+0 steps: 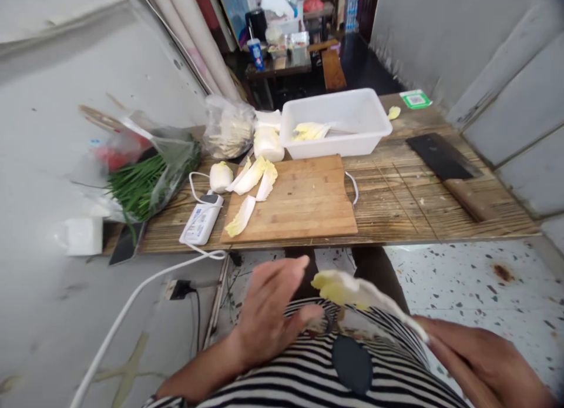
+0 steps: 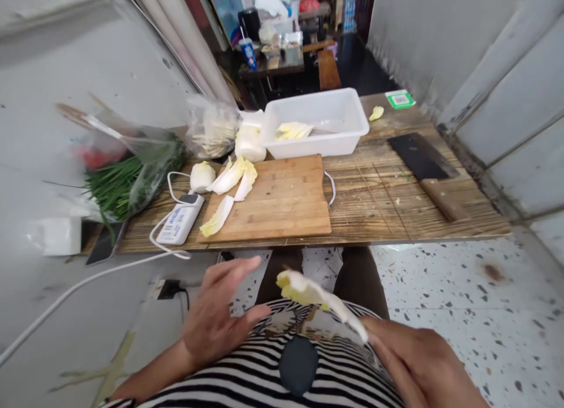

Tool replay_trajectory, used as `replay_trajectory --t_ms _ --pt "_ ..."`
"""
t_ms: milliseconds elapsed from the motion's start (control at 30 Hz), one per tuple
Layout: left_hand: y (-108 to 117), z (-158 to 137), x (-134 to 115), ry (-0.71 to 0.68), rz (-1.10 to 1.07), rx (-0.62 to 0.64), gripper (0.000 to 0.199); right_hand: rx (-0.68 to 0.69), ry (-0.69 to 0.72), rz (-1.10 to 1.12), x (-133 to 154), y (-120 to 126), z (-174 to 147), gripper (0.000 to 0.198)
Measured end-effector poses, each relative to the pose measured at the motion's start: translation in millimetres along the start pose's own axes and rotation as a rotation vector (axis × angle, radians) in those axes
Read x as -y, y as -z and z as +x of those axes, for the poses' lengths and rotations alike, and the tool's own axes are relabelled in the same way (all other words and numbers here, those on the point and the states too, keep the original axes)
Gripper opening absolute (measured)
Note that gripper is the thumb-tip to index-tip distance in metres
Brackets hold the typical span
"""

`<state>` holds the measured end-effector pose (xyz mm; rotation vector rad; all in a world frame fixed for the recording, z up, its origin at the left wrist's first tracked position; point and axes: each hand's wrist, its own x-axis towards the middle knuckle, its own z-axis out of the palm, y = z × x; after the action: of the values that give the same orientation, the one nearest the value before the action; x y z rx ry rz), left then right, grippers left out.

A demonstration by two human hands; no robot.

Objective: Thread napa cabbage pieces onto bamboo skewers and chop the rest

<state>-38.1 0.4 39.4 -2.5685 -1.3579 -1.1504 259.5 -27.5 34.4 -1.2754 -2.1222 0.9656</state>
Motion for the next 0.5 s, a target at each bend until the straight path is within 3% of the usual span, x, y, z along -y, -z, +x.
replay_trajectory --t_ms 67,167,300,500 --pt "-4 -4 4 0.127 0.01 -0.087 0.055 0.05 -0.244 0.238 -7 7 14 0.028" --pt "-15 -14 11 0.25 -0.05 -0.145 0.053 -0.034 -0.569 0.737 -22 13 31 0.037" --pt "-29 -25 19 0.376 -0.102 -0.107 0.043 -0.121 -0.557 1.15 -40 14 52 0.026" --pt "-41 -35 27 0.393 -0.122 -0.068 0.03 -0.152 -0.489 1.267 -49 14 72 0.022"
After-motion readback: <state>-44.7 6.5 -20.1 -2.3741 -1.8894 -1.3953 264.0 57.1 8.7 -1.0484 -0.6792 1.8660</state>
